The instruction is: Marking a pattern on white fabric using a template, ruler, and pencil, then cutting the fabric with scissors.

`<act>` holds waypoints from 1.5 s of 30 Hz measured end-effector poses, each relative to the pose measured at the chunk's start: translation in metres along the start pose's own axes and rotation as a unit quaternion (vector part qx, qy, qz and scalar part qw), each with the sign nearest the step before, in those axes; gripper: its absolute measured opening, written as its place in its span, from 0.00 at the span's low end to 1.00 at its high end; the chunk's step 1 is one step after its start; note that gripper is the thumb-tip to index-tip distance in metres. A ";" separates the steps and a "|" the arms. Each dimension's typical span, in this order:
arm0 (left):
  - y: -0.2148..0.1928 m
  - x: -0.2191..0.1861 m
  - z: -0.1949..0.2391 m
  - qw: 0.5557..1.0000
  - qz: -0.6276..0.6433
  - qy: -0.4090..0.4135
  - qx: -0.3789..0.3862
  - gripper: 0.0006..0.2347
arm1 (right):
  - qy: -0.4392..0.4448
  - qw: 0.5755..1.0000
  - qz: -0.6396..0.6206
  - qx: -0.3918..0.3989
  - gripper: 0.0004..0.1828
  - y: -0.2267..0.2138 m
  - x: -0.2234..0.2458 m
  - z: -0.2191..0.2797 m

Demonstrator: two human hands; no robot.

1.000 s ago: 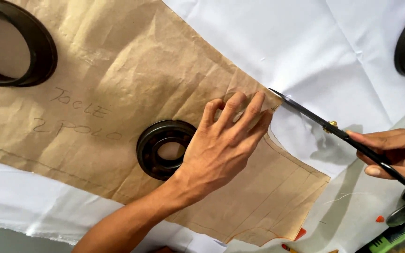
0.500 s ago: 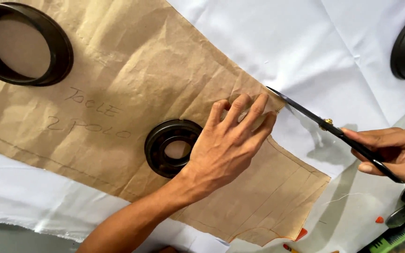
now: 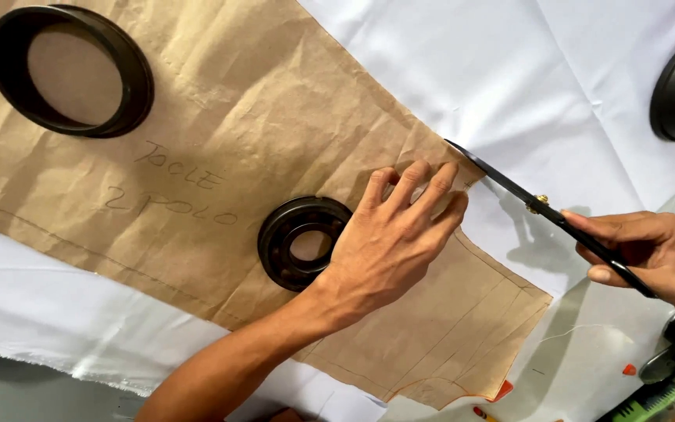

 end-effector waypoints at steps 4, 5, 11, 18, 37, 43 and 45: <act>0.004 0.001 0.004 1.000 0.023 -0.002 0.018 0.12 | 0.031 0.999 0.010 -0.009 0.44 0.003 -0.002 0.000; 0.004 0.001 0.004 1.000 0.014 0.000 0.014 0.11 | -0.002 1.000 0.011 0.006 0.44 0.006 0.000 0.000; 0.003 0.001 0.005 1.000 0.017 0.003 0.009 0.09 | -0.033 0.998 -0.047 0.010 0.43 0.009 -0.004 -0.002; 0.005 0.001 0.004 1.000 0.023 -0.002 0.009 0.09 | -0.037 0.998 -0.043 0.030 0.42 0.026 0.014 -0.015; -0.038 0.083 -0.017 0.994 0.052 -0.055 -0.073 0.10 | 0.055 0.997 -0.047 -0.028 0.41 0.020 0.002 -0.012; -0.036 0.085 -0.016 0.995 0.072 -0.045 -0.047 0.10 | -0.008 0.999 -0.020 0.025 0.40 0.027 0.017 -0.022; -0.036 0.086 -0.015 0.994 0.088 -0.058 -0.041 0.13 | -0.021 0.999 -0.005 0.033 0.40 0.032 0.023 -0.027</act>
Point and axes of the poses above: each hand's wrist, its own z-axis away from the middle knuckle, its own y-axis out of the palm, x = y × z, the point moved 3 cm from there along -z, towards the middle knuckle, and after that the axes turned 5 degrees about -y, right-handed, at the moved point
